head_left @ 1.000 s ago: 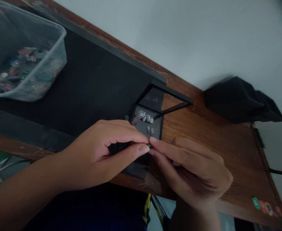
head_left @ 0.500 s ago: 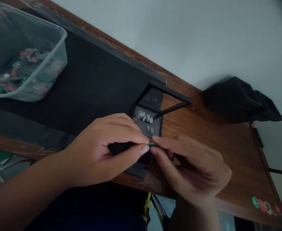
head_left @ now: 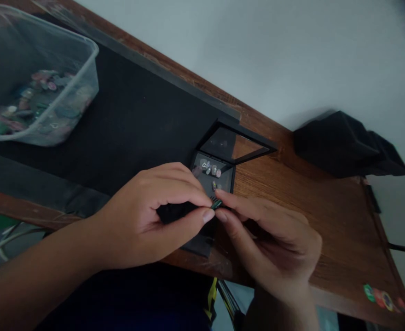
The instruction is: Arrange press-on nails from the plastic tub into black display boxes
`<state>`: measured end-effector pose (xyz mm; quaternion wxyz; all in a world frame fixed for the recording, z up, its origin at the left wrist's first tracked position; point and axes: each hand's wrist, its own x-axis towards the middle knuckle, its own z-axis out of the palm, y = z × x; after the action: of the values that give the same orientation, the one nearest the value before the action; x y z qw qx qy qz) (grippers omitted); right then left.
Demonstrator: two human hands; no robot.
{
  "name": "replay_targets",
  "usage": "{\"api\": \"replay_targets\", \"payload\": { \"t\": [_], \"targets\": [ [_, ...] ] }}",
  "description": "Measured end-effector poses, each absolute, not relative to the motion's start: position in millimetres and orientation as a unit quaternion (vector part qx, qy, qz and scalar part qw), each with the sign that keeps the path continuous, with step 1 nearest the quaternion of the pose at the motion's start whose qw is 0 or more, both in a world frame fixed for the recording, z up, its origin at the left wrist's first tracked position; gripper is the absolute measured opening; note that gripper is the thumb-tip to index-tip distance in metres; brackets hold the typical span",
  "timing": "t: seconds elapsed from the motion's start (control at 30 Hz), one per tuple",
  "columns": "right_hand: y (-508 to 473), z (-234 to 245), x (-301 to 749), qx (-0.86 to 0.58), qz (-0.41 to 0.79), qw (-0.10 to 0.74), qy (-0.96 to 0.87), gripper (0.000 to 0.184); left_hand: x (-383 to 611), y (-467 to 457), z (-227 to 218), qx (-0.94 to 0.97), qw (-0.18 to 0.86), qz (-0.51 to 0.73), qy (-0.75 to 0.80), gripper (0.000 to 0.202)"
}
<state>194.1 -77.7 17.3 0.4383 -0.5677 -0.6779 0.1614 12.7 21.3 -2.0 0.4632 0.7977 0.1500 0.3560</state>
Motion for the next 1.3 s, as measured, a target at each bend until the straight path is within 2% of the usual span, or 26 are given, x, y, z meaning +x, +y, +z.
{"api": "replay_targets", "payload": {
  "t": [0.3, 0.6, 1.3],
  "targets": [
    [-78.4, 17.4, 193.4, -0.572, 0.197, 0.432, -0.669, 0.039, 11.5, 21.3, -2.5, 0.795, 0.472, 0.347, 0.157, 0.009],
    [-76.9, 17.9, 188.8, -0.599, 0.18, 0.439, -0.645, 0.025, 12.4, 19.5, -1.8, 0.796, 0.476, 0.333, 0.171, 0.013],
    [-78.7, 16.5, 187.5, -0.589, 0.154, 0.428, -0.668, 0.032, 11.0, 18.6, -0.5, 0.788, 0.492, 0.319, 0.186, 0.015]
  ]
}}
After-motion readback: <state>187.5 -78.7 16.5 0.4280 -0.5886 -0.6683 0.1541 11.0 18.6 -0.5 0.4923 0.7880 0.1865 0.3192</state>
